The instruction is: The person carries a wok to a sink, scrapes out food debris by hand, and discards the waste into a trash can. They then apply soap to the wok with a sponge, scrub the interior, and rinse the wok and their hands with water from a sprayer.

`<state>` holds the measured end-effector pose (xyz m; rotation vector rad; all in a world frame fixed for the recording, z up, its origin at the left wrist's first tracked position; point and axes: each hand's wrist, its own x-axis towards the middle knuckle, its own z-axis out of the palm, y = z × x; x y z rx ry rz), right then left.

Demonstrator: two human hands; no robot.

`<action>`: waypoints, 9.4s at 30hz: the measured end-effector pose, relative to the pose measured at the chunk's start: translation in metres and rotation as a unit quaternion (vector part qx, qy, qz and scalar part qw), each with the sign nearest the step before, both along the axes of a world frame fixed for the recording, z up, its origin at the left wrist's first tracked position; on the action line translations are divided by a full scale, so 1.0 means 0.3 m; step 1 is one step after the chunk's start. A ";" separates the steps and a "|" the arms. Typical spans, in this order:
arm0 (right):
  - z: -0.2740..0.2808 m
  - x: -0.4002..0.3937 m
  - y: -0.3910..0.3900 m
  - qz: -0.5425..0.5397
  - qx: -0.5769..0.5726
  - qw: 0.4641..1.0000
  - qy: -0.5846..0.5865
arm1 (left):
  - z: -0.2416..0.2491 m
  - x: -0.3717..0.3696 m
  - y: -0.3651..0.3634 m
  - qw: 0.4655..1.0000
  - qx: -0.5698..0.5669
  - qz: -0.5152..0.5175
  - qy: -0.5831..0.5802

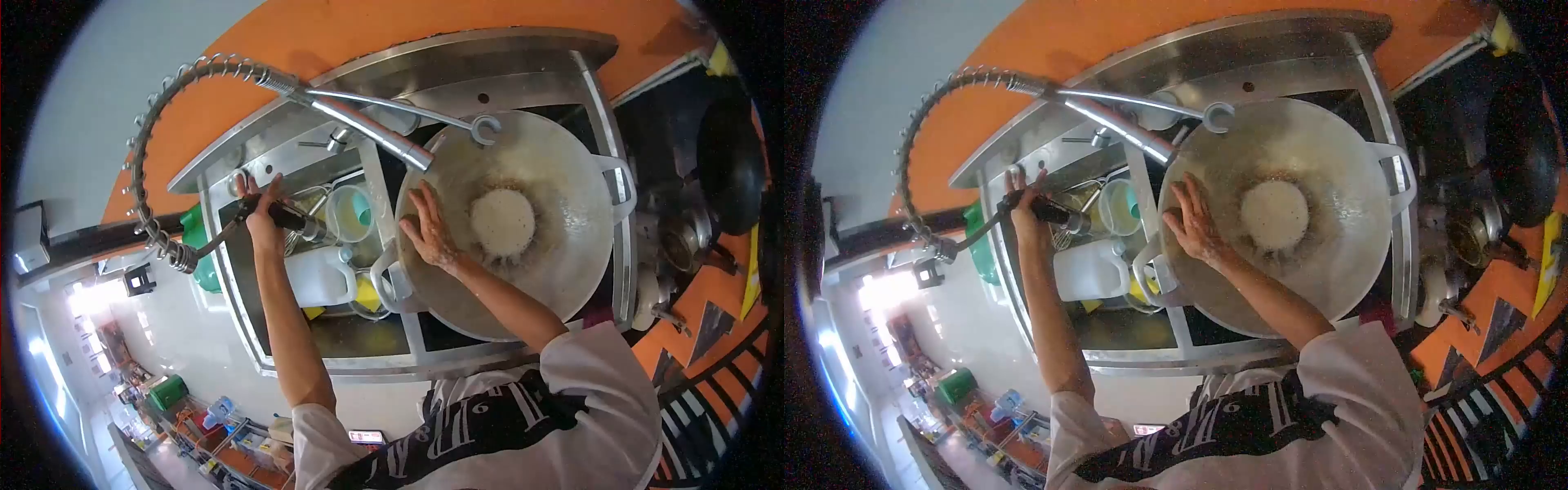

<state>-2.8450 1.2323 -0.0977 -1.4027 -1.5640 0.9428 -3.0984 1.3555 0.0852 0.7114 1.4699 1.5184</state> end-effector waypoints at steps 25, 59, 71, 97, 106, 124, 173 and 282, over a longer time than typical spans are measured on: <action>-0.105 0.119 0.273 -0.093 0.163 0.963 -0.193 | 0.118 0.666 -0.153 0.982 0.071 -0.072 0.157; -0.020 0.379 0.332 -0.014 0.134 0.950 -0.281 | 0.242 0.781 -0.118 0.747 0.108 -0.311 0.578; -0.082 0.116 0.136 -0.029 0.161 0.984 -0.072 | -0.113 0.744 -0.187 0.902 0.300 -0.110 0.290; -0.078 0.521 0.395 -0.079 0.164 0.923 -0.338 | 0.108 0.996 -0.092 0.901 0.387 -0.123 0.151; -0.069 0.458 0.389 -0.255 0.083 0.914 -0.304 | 0.134 1.021 -0.043 0.866 0.455 -0.114 0.175; -0.050 0.850 0.276 -0.395 0.082 0.831 -0.382 | 0.139 1.163 -0.100 0.856 0.475 -0.188 0.077; 0.094 0.630 0.113 -0.208 -0.233 0.784 0.536 | 0.038 1.182 -0.176 0.959 0.149 -0.239 0.039; -0.145 1.055 -0.156 0.031 0.010 0.776 -0.629 | 0.008 0.970 -0.399 0.958 0.111 -0.243 -0.103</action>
